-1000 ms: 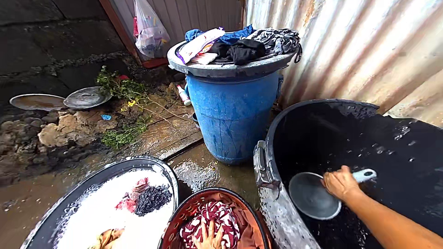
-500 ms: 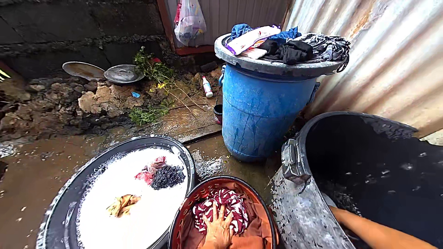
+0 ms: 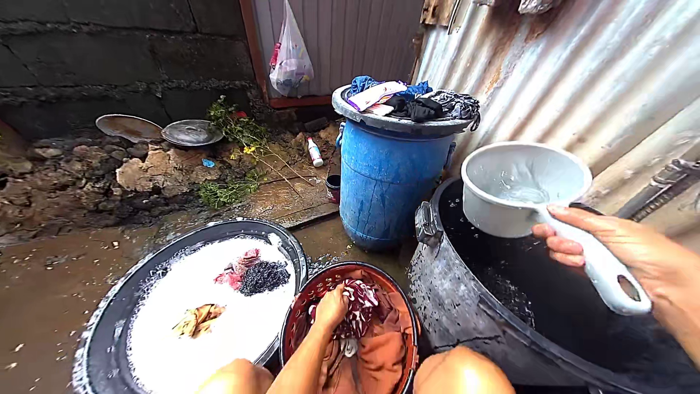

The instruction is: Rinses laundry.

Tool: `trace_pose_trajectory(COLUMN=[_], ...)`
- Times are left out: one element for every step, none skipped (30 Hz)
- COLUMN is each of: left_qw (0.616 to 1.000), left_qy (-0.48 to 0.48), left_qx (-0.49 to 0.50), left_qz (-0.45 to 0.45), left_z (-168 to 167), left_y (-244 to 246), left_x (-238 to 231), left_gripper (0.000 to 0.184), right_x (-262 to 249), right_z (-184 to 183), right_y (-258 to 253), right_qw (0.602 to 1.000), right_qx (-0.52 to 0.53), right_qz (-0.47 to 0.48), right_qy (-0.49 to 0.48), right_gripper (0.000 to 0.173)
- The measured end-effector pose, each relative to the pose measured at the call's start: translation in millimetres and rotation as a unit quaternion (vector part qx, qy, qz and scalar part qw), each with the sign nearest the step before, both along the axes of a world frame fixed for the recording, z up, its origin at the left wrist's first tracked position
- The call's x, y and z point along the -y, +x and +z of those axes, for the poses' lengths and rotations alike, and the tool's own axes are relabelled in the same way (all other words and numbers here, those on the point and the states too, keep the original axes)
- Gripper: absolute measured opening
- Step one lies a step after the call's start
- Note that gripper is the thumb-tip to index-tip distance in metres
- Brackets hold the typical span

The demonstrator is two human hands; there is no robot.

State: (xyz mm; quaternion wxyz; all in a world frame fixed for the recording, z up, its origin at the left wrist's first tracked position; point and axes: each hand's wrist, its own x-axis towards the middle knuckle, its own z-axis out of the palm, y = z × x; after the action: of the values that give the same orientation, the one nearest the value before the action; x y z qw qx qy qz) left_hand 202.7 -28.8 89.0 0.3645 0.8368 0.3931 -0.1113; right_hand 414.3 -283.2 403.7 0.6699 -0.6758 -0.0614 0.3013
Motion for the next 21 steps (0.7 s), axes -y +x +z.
trace_pose_trajectory(left_qw=[1.0, 0.999, 0.997, 0.993, 0.987, 0.979, 0.971, 0.967, 0.968, 0.974, 0.983, 0.99, 0.996, 0.999, 1.0, 0.999, 0.999, 0.999, 0.999, 0.999, 1.0], left_qy=[0.007, 0.016, 0.028, 0.041, 0.051, 0.056, 0.054, 0.047, 0.034, 0.026, 0.021, 0.019, 0.018, 0.013, 0.002, -0.006, -0.009, -0.013, -0.019, -0.021, -0.021], left_qx=[0.009, 0.028, 0.058, 0.097, 0.143, 0.192, 0.231, 0.252, 0.249, 0.223, 0.18, 0.136, 0.091, 0.052, 0.016, -0.008, -0.024, -0.035, -0.031, -0.022, -0.011], left_qz=[0.02, 0.037, 0.049, 0.054, 0.051, 0.04, 0.019, -0.003, -0.021, -0.032, -0.033, -0.027, -0.015, 0.002, 0.02, 0.037, 0.043, 0.037, 0.029, 0.02, 0.008], left_z=[22, 46, 70, 93, 114, 128, 136, 139, 136, 128, 114, 94, 72, 50, 31, 14, 3, -3, -4, -3, -4], left_y=[-3, -7, -12, -16, -22, -27, -31, -34, -36, -37, -37, -37, -38, -40, -43, -45, -47, -47, -45, -42, -38], left_x=[-5, -9, -11, -11, -11, -10, -9, -9, -9, -11, -12, -12, -11, -10, -9, -9, -11, -12, -11, -9, -8], left_gripper=[0.041, 0.04, 0.039, 0.038, 0.038, 0.041, 0.051, 0.064, 0.078, 0.089, 0.094, 0.091, 0.082, 0.066, 0.055, 0.047, 0.044, 0.044, 0.043, 0.04, 0.04], right_x=[-3, -6, -9, -11, -12, -14, -17, -21, -27, -34, -41, -48, -54, -61, -66, -71, -75, -78, -79, -81, -83], right_z=[13, 23, 31, 35, 35, 33, 28, 22, 15, 4, -8, -23, -40, -59, -80, -103, -124, -143, -158, -170, -179], right_y=[-13, -25, -37, -48, -58, -67, -75, -83, -90, -96, -101, -106, -109, -112, -114, -113, -111, -108, -106, -105, -105], right_qw=[1.0, 0.999, 0.998, 0.996, 0.993, 0.988, 0.982, 0.976, 0.969, 0.965, 0.962, 0.962, 0.964, 0.967, 0.965, 0.954, 0.933, 0.904, 0.873, 0.845, 0.823], right_qx=[0.002, -0.001, -0.008, -0.018, -0.028, -0.034, -0.039, -0.048, -0.06, -0.079, -0.097, -0.103, -0.091, -0.057, -0.006, 0.055, 0.116, 0.168, 0.206, 0.237, 0.258], right_qz=[0.001, 0.004, 0.012, 0.032, 0.061, 0.095, 0.132, 0.164, 0.19, 0.204, 0.213, 0.223, 0.232, 0.246, 0.261, 0.281, 0.307, 0.334, 0.359, 0.378, 0.391], right_qy=[0.026, 0.049, 0.066, 0.084, 0.101, 0.118, 0.129, 0.139, 0.144, 0.145, 0.138, 0.119, 0.086, 0.038, -0.022, -0.084, -0.148, -0.207, -0.257, -0.295, -0.323], right_gripper=[0.028, 0.026, 0.026, 0.027, 0.028, 0.03, 0.032, 0.034, 0.035, 0.034, 0.03, 0.023, 0.014, 0.006, 0.007, 0.015, 0.024, 0.032, 0.038, 0.042, 0.045])
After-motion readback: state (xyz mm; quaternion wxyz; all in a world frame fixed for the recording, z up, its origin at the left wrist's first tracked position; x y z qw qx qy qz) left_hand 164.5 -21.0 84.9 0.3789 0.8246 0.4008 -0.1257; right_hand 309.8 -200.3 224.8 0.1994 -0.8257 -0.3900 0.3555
